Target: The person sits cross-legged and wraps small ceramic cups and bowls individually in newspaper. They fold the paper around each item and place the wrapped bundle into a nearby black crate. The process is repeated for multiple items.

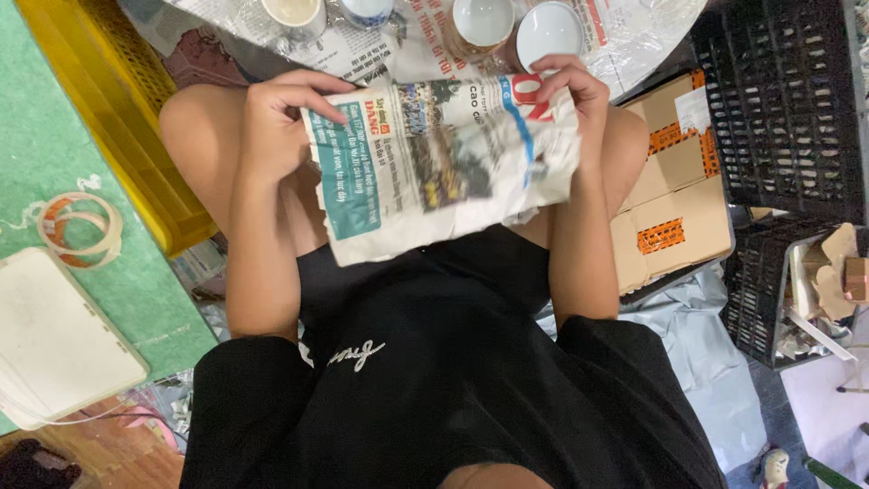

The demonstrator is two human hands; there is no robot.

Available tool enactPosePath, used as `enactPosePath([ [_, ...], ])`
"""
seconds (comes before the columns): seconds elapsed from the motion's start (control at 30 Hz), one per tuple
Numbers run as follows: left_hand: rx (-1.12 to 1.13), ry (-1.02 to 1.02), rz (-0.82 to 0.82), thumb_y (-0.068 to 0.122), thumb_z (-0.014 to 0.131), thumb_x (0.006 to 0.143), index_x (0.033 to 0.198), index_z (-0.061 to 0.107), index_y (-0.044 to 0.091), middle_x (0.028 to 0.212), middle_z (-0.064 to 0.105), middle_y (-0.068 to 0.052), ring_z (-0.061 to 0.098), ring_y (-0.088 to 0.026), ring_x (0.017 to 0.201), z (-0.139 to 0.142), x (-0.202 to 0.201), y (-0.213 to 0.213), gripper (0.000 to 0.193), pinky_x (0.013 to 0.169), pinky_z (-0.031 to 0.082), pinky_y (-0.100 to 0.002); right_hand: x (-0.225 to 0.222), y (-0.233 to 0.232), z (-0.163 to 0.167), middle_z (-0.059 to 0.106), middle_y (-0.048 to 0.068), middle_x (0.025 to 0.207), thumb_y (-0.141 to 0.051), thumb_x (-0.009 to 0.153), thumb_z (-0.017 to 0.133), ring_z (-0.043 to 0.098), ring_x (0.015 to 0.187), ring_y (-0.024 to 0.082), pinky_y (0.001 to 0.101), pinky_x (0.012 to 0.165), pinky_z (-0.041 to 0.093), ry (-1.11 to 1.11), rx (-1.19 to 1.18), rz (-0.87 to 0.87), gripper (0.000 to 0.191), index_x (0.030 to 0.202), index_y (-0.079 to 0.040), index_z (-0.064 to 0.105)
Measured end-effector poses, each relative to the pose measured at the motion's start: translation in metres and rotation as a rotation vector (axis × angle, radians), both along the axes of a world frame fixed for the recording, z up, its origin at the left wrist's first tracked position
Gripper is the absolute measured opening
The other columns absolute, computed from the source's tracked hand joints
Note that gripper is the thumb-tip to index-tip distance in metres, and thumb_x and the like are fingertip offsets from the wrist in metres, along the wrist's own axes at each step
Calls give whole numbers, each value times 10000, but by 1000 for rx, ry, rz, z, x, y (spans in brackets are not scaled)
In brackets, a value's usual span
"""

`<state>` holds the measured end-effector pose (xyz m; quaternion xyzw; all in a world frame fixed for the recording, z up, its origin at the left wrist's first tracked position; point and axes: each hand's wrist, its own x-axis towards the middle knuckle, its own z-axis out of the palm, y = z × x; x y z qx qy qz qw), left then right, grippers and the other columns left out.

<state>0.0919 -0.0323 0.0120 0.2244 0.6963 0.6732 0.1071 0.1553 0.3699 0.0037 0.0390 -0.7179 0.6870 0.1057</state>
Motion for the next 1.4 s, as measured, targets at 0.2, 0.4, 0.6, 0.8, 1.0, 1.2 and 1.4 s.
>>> enactPosePath([
  [0.2,199,-87,27,-166,693,877,848,722,6,1234,726,-170,716,-228,1089,-5,2,1,176,940,605,-318,10,-17,8,661,84,1152,35,947,722,637,993,143,249,908,500,14,-103,-1,195,781,-11,631],
  [0.4,657,-483,243,256,598,975,1246,684,146,1199,730,-70,718,-158,1039,2,11,16,305,913,583,-274,7,-14,-2,630,50,1015,100,940,722,621,941,142,251,882,482,90,88,-88,161,827,19,641],
  [0.6,89,-141,182,250,694,1053,1157,693,1,1063,757,-70,693,-110,919,-21,0,16,270,839,575,-277,-1,-15,-4,664,103,1148,59,963,669,652,1090,194,281,995,495,175,86,-90,47,940,27,694],
  [0.8,122,68,435,160,741,1049,1068,708,-25,961,761,-38,647,-59,829,-36,3,24,189,735,534,-255,0,-17,1,585,140,1363,-378,879,745,635,1253,299,385,1025,523,115,-622,69,587,1321,-84,495],
  [1.0,254,66,497,153,720,1059,1105,701,-36,998,751,-29,641,-58,866,-30,4,25,196,784,532,-246,21,-29,-18,518,92,1468,-159,894,838,515,1346,178,366,1164,426,31,40,134,843,1544,-7,323],
  [1.2,368,-98,518,175,726,1033,1124,704,-10,1063,756,-31,658,-76,916,-21,1,16,207,840,536,-255,11,-32,-29,637,46,1325,-46,1013,729,613,1223,160,342,1085,488,-132,17,194,292,1286,32,663],
  [1.4,378,-128,678,204,728,1007,1151,695,1,1097,748,-45,673,-100,957,17,33,-41,250,884,540,-282,-15,-72,-16,725,34,1168,-131,990,701,631,1081,122,300,986,509,-258,168,413,249,1202,-2,707],
])
